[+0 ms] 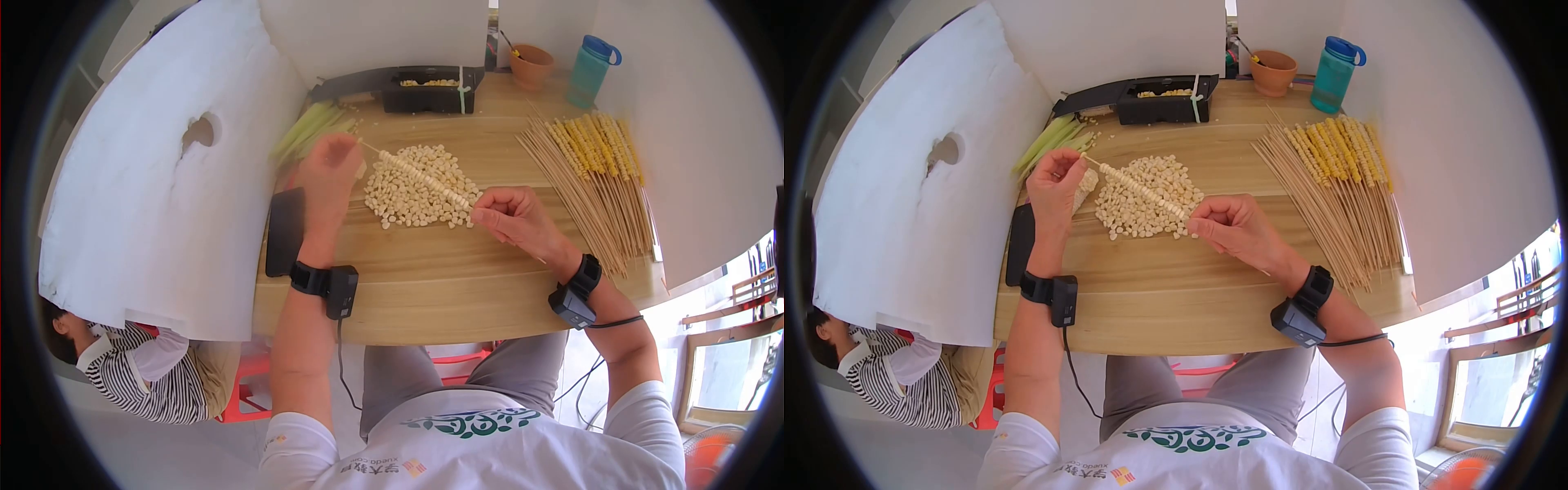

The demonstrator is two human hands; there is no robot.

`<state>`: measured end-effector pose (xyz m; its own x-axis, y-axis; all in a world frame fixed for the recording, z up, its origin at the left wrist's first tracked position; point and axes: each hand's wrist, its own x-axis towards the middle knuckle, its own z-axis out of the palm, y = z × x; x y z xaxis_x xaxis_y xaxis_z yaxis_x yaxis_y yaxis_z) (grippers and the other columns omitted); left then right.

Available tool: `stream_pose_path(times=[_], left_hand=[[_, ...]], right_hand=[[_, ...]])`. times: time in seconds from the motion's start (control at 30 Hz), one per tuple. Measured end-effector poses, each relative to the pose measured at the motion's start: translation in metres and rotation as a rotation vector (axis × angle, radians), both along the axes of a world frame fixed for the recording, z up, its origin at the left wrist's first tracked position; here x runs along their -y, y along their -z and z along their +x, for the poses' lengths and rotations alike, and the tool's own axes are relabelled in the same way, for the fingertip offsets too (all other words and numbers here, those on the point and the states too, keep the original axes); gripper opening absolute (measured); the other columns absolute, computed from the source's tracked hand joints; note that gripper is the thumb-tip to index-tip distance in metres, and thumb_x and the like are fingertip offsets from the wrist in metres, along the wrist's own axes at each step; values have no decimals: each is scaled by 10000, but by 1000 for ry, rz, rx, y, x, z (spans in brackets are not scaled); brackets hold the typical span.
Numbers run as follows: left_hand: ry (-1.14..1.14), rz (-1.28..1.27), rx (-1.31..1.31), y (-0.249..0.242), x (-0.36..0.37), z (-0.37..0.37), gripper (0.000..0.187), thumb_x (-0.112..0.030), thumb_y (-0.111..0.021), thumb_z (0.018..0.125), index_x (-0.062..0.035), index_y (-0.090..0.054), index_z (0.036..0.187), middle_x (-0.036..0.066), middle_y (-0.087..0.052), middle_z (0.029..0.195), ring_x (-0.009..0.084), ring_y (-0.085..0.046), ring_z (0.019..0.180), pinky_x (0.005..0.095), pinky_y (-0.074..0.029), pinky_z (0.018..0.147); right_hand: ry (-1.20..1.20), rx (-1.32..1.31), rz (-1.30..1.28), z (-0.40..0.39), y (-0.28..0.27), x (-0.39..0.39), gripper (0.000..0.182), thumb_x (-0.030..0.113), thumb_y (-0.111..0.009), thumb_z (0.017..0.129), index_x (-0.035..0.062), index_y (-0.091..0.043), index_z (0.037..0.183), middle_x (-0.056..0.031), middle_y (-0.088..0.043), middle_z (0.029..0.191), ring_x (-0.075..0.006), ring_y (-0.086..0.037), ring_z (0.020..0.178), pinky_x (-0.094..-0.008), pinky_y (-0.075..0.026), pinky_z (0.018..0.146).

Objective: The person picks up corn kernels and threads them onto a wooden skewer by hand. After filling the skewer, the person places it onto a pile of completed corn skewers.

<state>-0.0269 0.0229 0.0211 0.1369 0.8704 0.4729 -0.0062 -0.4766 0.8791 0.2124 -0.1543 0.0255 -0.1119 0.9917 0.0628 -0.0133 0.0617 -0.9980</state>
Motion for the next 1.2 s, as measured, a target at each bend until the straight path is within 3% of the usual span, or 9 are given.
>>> stream_pose_path(times=[0.57, 1.2], left_hand=[[65, 37, -100, 3, 13, 10, 136, 33, -654, 839, -4, -628, 968, -11, -624, 856, 38, -559, 747, 169, -457, 687], [186, -19, -15, 5, 16, 14, 152, 47, -604, 863, -3, -620, 1005, 3, -631, 888, 61, -590, 797, 190, -484, 724]], right_hand=[[9, -7, -15, 1, 1, 0, 157, 168, -623, 926, 35, -645, 845, 64, -501, 590, -4, -396, 505, -182, -285, 455], [20, 1, -1, 3, 0, -1, 161, 163, -615, 929, 31, -632, 838, 67, -470, 563, -5, -383, 491, -183, -272, 447]])
